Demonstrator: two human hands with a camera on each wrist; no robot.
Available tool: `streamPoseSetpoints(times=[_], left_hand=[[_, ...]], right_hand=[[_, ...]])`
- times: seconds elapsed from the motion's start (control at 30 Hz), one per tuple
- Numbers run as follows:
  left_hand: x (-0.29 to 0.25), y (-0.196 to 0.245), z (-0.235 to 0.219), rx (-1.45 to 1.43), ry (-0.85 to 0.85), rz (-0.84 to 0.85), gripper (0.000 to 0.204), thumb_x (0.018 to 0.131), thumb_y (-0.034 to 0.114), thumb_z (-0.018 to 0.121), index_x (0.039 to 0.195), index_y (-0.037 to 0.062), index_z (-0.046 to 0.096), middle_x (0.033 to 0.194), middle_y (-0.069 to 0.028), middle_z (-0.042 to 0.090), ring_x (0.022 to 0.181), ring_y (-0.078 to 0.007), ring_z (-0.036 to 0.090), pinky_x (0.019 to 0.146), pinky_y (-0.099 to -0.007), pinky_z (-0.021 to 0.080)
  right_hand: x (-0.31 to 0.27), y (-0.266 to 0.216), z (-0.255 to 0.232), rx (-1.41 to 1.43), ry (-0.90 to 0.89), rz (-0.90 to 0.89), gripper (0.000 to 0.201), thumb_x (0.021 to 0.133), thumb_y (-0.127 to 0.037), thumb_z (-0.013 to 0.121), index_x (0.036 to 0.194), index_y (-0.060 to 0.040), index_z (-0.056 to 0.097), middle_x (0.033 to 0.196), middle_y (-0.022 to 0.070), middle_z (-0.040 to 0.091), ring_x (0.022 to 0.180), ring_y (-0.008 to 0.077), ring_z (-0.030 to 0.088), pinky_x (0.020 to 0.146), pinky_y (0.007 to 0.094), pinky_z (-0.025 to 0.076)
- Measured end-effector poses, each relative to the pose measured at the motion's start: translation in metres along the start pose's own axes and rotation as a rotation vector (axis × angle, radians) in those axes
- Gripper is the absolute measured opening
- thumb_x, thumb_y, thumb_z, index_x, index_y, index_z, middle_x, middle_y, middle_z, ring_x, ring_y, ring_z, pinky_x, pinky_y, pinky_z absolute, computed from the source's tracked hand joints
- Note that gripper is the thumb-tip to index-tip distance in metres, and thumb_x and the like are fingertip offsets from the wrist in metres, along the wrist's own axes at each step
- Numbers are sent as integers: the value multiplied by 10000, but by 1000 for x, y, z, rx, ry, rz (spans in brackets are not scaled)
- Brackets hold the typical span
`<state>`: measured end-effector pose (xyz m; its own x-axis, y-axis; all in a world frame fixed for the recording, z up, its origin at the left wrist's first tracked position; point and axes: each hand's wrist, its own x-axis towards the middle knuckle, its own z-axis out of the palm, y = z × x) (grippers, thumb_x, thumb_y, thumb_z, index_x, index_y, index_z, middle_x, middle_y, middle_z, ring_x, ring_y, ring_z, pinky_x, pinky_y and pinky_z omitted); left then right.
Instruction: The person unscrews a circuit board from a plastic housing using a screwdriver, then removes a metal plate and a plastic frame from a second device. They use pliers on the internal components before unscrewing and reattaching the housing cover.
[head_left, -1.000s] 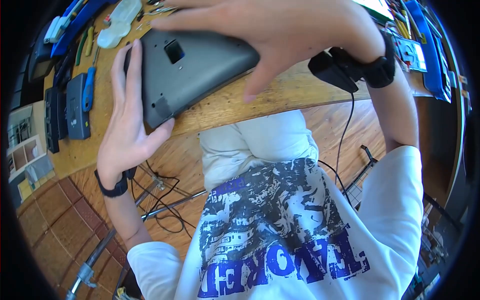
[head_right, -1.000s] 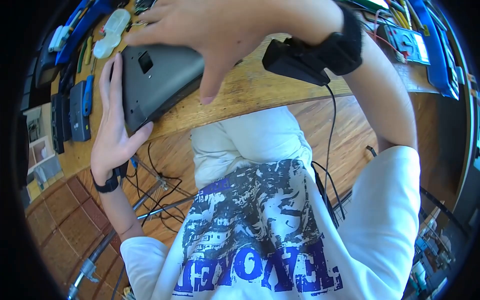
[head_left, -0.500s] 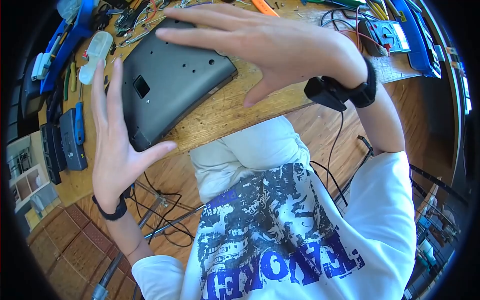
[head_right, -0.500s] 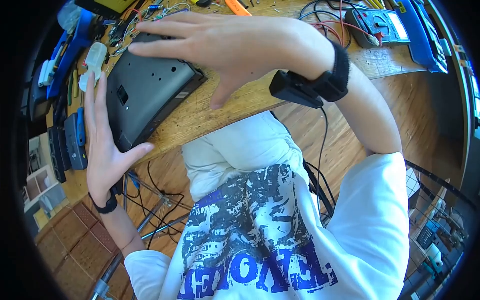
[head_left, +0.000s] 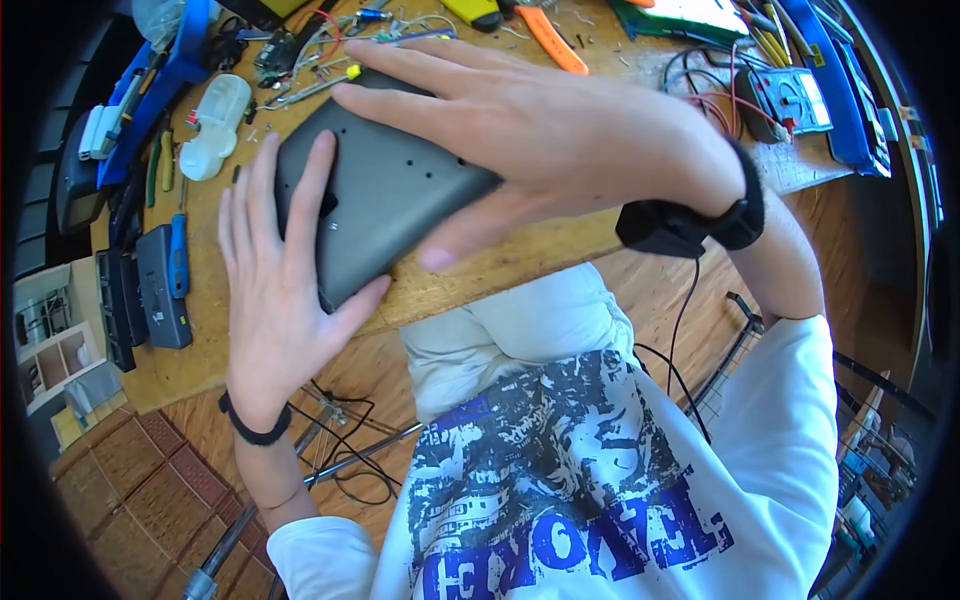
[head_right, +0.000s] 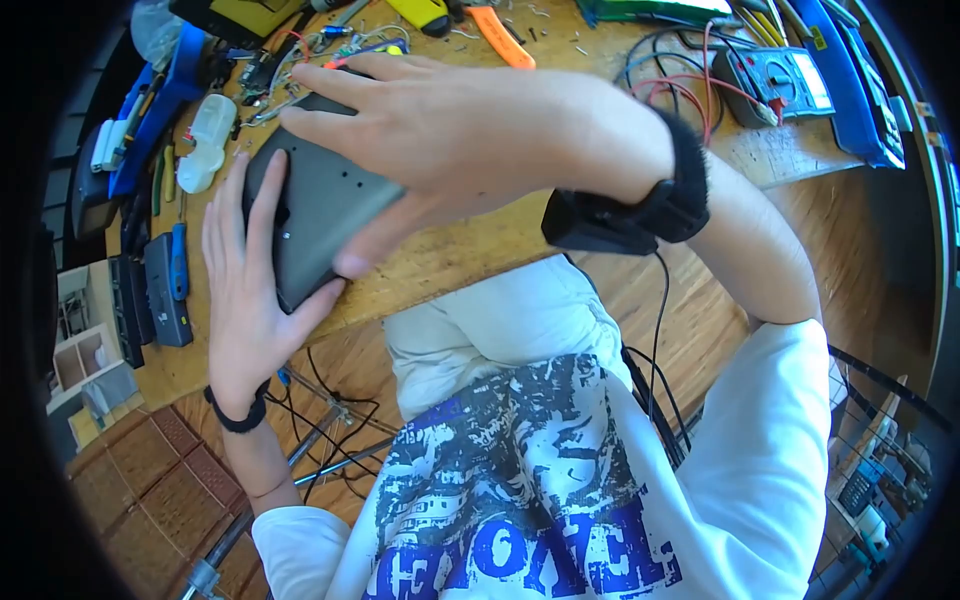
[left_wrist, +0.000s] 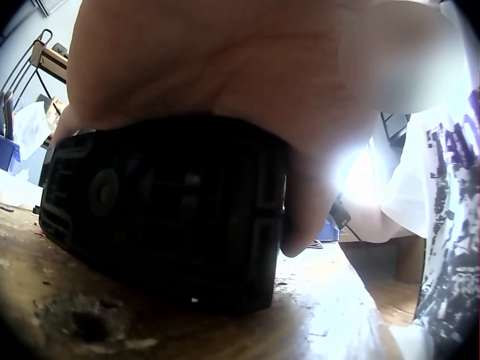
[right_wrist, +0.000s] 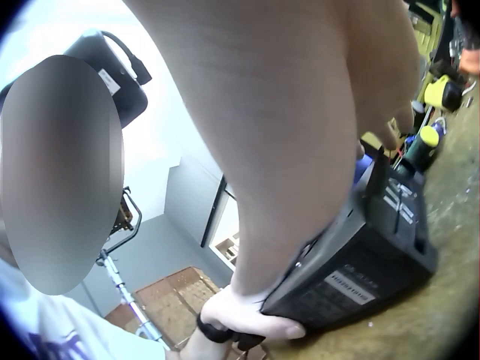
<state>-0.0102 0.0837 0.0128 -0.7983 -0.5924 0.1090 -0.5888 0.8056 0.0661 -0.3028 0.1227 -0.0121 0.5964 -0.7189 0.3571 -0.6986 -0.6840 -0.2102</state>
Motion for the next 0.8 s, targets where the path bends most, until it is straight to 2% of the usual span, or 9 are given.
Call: streamPoseSetpoints(times=[0.07, 0.2, 0.33, 0.57, 0.6, 0.63, 0.7, 0.73, 0.8], left_hand=[[0, 0, 2, -45, 18, -9, 1270, 710, 316, 928, 1738, 47, 232, 1714, -272, 326, 1551, -506, 332, 1300, -588, 227], [-2, -2, 3, -92, 4, -46, 1432, 646, 341, 996, 1710, -59, 123, 1679, -327, 321, 1565, -488, 335, 1300, -650, 213], [1, -5, 0, -109, 0, -21, 1419, 656, 334, 992, 1710, -69, 131, 1672, -313, 330, 1563, -490, 338, 1306, -652, 201], [14, -30, -13, -149, -156, 38, 1495, 596, 406, 1007, 1728, -31, 133, 1747, -278, 248, 1635, -466, 248, 1354, -629, 109], [15, -30, -17, -156, -187, 37, 1531, 600, 507, 1005, 1734, -25, 126, 1771, -283, 202, 1657, -460, 210, 1352, -635, 99], [16, -32, -23, -146, -174, 40, 1531, 600, 507, 1005, 1734, -25, 126, 1771, -283, 202, 1657, -460, 210, 1352, -635, 99], [18, -37, -37, -217, -269, 49, 1487, 675, 513, 984, 1730, -48, 98, 1770, -312, 189, 1652, -469, 210, 1329, -677, 107], [22, -41, -44, -236, -225, 59, 1336, 747, 489, 959, 1729, -19, 207, 1771, -302, 219, 1637, -474, 256, 1327, -627, 184], [32, -59, -56, -263, -153, 54, 1248, 770, 511, 935, 1712, 1, 293, 1766, -282, 267, 1635, -461, 286, 1323, -591, 216]], right_hand=[[18, -7, 18, -44, 115, 104, 1244, 820, -837, 731, 1605, 81, 433, 1692, 333, 380, 1555, 508, 400, 1270, 534, 379], [24, -13, 28, -72, 157, 80, 1264, 785, -783, 798, 1576, 131, 425, 1625, 331, 453, 1513, 536, 425, 1246, 545, 404], [26, -16, 21, 0, 101, 120, 1255, 717, -669, 889, 1567, 129, 423, 1550, 296, 505, 1467, 502, 460, 1223, 546, 419], [33, -32, 4, -56, -7, 244, 1276, 748, -732, 848, 1558, 153, 414, 1470, 312, 520, 1380, 496, 494, 1187, 560, 430], [33, -25, -1, -72, 6, 206, 1113, 825, -675, 828, 1509, 136, 493, 1444, 310, 572, 1345, 475, 554, 1163, 526, 465], [33, -15, -8, -85, 16, 201, 1113, 825, -675, 828, 1509, 136, 493, 1444, 310, 572, 1345, 475, 554, 1163, 526, 465], [36, 10, -27, 130, 36, 299, 830, 889, -474, 863, 1477, 45, 590, 1474, 247, 615, 1317, 427, 623, 1128, 486, 501], [42, 19, -36, 165, 179, 343, 516, 943, -304, 826, 1351, -14, 700, 1331, 195, 703, 1170, 392, 706, 1022, 454, 557], [40, 41, -41, 80, 105, 464, 463, 939, -254, 816, 1331, -30, 713, 1271, 188, 705, 1126, 394, 706, 999, 461, 559]])
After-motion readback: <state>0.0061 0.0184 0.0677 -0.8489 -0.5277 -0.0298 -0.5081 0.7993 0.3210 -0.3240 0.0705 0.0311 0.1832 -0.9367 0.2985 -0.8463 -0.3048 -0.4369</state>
